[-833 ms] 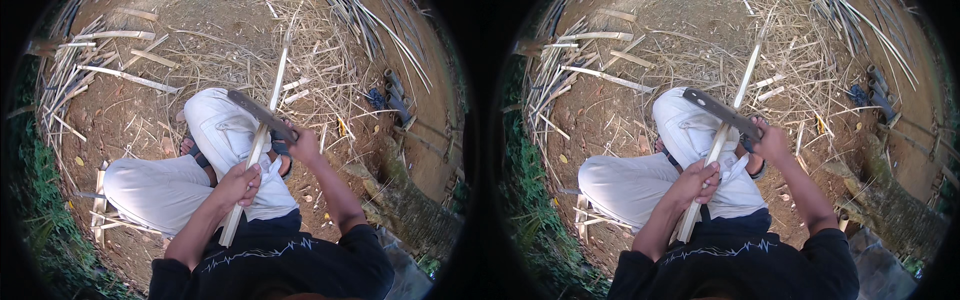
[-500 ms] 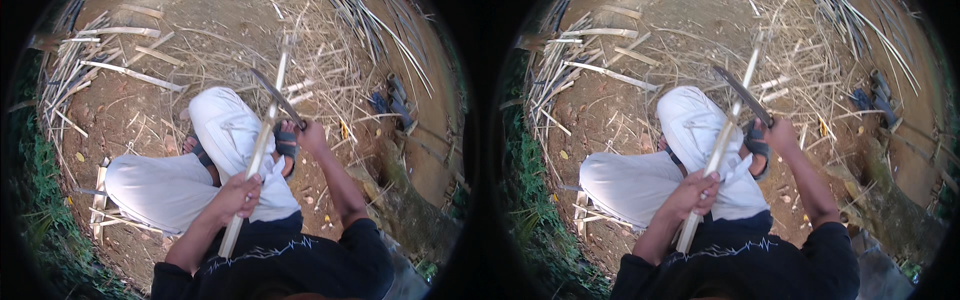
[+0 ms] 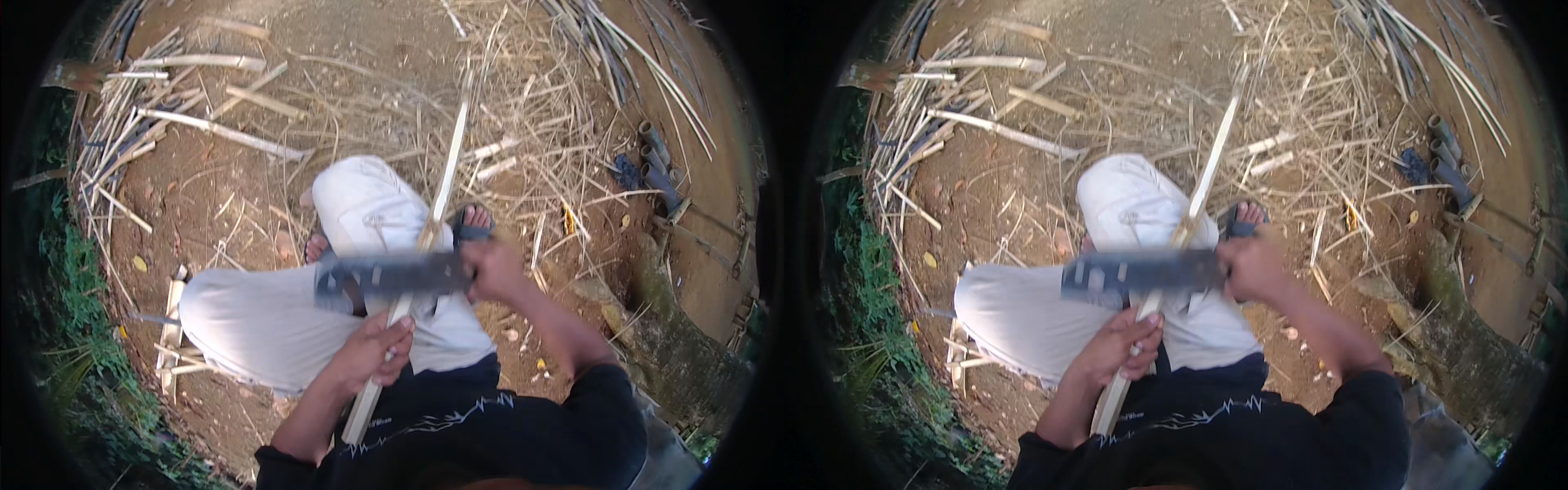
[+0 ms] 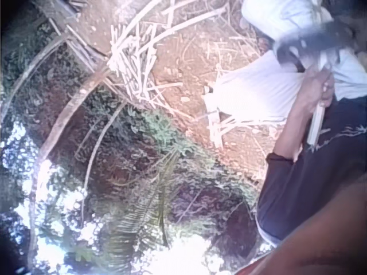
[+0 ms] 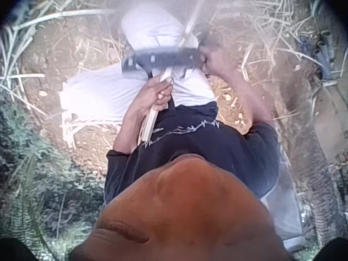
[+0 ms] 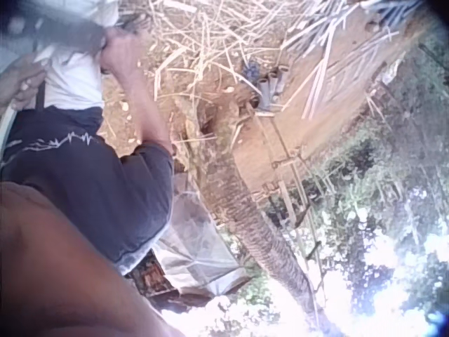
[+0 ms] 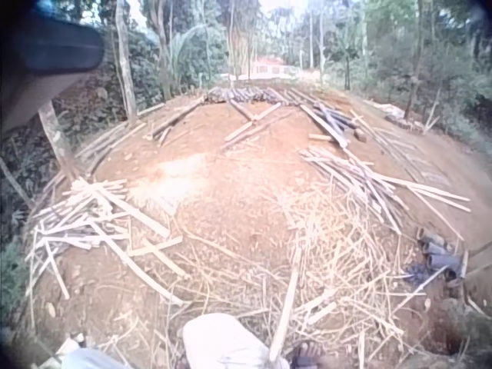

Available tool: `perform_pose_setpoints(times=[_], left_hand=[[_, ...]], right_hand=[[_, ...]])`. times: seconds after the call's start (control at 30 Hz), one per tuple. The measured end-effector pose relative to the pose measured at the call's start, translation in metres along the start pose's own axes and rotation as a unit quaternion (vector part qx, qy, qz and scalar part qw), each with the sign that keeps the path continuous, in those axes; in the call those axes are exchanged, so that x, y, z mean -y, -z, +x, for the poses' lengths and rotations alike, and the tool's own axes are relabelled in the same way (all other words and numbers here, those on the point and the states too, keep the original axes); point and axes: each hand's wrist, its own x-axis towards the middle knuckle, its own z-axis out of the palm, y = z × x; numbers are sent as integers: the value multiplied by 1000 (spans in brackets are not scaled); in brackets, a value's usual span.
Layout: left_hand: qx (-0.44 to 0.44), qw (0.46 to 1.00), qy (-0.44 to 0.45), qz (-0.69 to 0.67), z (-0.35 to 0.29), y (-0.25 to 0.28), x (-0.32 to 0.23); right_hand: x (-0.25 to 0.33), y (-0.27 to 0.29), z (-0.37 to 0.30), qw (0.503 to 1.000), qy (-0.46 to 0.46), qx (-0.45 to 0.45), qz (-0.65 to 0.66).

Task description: The person strips pieces of bamboo by hand using a large blade, scraping the surface and shaving off layers while sitting on the ground.

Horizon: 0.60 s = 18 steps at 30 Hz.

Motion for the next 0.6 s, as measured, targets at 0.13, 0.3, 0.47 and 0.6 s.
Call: perform_pose_setpoints(times=[0.13,0.3,0.47,0.6], left_hand=[[-78,982,-47,163,0,-6,7],[-29,996,-5,84,3,2,-7],[20,999,26,-25,0,-12,-13],[0,998,-20,55,5,-20,3]], right_hand=[[-16,-6,0,1000,20,-2,-24],[-4,-3,-7,998,-41,-13,-49],[19,2,-13,997,7,-66,41],[-35,-12,-10,963,-259,20,72]])
